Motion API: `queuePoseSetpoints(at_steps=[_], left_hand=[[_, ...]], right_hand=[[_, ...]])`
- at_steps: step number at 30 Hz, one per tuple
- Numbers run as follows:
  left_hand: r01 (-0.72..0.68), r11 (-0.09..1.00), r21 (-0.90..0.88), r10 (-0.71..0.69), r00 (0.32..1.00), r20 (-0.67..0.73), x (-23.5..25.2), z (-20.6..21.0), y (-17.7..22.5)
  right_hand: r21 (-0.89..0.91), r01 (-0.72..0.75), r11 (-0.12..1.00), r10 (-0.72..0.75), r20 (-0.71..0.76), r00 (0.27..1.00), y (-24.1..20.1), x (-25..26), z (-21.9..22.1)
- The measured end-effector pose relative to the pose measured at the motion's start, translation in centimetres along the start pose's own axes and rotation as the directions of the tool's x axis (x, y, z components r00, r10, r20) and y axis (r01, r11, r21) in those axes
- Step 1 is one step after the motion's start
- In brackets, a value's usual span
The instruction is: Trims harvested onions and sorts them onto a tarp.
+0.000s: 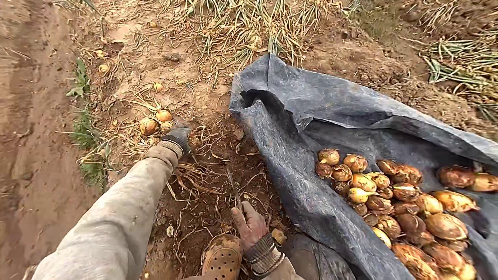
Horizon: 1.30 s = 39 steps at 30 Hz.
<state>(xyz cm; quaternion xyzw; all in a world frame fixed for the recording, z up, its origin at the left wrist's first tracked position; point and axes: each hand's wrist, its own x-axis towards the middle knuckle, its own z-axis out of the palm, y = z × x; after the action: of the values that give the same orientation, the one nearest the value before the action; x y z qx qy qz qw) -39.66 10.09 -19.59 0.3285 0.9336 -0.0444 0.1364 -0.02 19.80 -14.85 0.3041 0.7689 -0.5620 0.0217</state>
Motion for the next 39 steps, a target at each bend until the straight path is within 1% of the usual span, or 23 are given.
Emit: queuePoseSetpoints(at_steps=[2,4,7,9,11,13,15,18,20,21,22,23,24,25,26,27,28,29,31,33,35,37,39], left_hand=[[-0.012,0.990,-0.143,0.017,0.999,0.040,-4.4,-2.9,3.8],[-0.137,0.951,-0.278,0.139,0.990,-0.013,-8.4,-3.8,6.8],[-0.338,0.859,-0.386,0.343,0.938,-0.057,-13.4,-4.4,10.5],[-0.416,0.811,-0.411,0.434,0.900,-0.054,-16.5,-5.3,12.5],[-0.460,0.761,-0.457,0.470,0.877,-0.100,-18.7,-6.1,14.0],[-0.471,0.663,-0.582,0.447,0.872,-0.198,-20.2,-6.4,15.0],[-0.468,0.580,-0.667,0.415,0.874,-0.253,-20.8,-5.7,15.6],[-0.475,0.489,-0.731,0.428,0.861,-0.274,-21.0,-4.0,16.2],[-0.416,0.424,-0.805,0.427,0.875,-0.227,-21.7,-3.6,16.2],[-0.342,0.400,-0.851,0.408,0.897,-0.169,-22.3,-3.9,16.1],[-0.247,0.377,-0.892,0.374,0.922,-0.098,-22.7,-4.4,16.1],[-0.156,0.362,-0.919,0.325,0.945,-0.032,-23.1,-4.7,16.0],[-0.085,0.370,-0.925,0.266,0.964,0.018,-23.4,-5.1,15.9],[-0.058,0.412,-0.909,0.225,0.974,0.040,-23.5,-5.2,15.4],[-0.093,0.507,-0.857,0.223,0.975,0.025,-23.6,-5.2,14.6],[-0.166,0.620,-0.767,0.250,0.968,-0.008,-23.7,-5.2,13.8],[-0.252,0.684,-0.684,0.303,0.952,-0.048,-23.8,-5.6,13.2],[-0.350,0.701,-0.621,0.376,0.922,-0.096,-23.8,-6.1,12.8],[-0.524,0.670,-0.526,0.523,0.836,-0.166,-23.6,-6.7,12.0],[-0.597,0.612,-0.519,0.603,0.777,-0.183,-23.3,-7.0,11.3],[-0.601,0.574,-0.556,0.608,0.768,-0.203,-22.6,-6.7,10.8],[-0.618,0.576,-0.535,0.565,0.774,-0.285,-21.4,-5.7,10.2],[-0.599,0.666,-0.444,0.490,0.801,-0.344,-19.9,-4.8,9.2]], right_hand=[[0.032,-0.032,0.999,0.034,-0.058,0.998,0.3,0.6,-0.6],[0.074,-0.027,0.997,0.037,-0.127,0.991,0.3,1.0,-1.4],[0.092,0.115,0.989,-0.082,-0.299,0.951,-0.1,0.8,-2.1],[0.104,0.157,0.982,-0.120,-0.293,0.949,-0.9,0.3,-2.6],[0.155,0.127,0.980,-0.090,-0.225,0.970,-1.4,0.1,-2.9],[0.282,0.105,0.954,-0.053,-0.186,0.981,-1.2,0.0,-2.9],[0.500,0.076,0.863,-0.004,-0.144,0.990,-0.9,0.0,-2.9],[0.822,-0.054,0.567,0.095,-0.001,0.995,-1.6,-0.3,-2.9],[0.888,-0.136,0.440,0.096,0.104,0.990,-1.6,-0.6,-2.8],[0.884,-0.149,0.443,0.083,0.126,0.989,-1.5,-0.7,-2.7],[0.850,-0.138,0.509,0.068,0.120,0.990,-1.4,-0.6,-2.7],[0.760,-0.105,0.641,0.052,0.094,0.994,-1.2,-0.4,-2.8],[0.609,-0.065,0.790,0.030,0.067,0.997,-1.1,-0.2,-3.0],[0.448,-0.032,0.894,0.005,0.063,0.998,-0.9,-0.1,-3.4],[0.348,-0.005,0.937,-0.019,0.065,0.998,-0.8,0.0,-3.5],[0.310,0.028,0.950,-0.047,0.056,0.997,-0.6,0.1,-3.5],[0.313,0.059,0.948,-0.075,0.041,0.996,-0.4,0.2,-3.3],[0.345,0.080,0.935,-0.094,0.025,0.995,-0.3,0.2,-3.1],[0.427,0.084,0.900,-0.098,0.012,0.995,-0.4,0.1,-2.8],[0.494,0.037,0.869,-0.066,0.042,0.997,-0.5,0.2,-2.7],[0.553,-0.024,0.833,-0.027,0.084,0.996,-0.9,0.1,-2.5],[0.610,-0.066,0.790,0.001,0.106,0.994,-1.3,0.2,-2.3],[0.690,-0.098,0.718,0.041,0.098,0.994,-1.5,0.2,-2.2]])
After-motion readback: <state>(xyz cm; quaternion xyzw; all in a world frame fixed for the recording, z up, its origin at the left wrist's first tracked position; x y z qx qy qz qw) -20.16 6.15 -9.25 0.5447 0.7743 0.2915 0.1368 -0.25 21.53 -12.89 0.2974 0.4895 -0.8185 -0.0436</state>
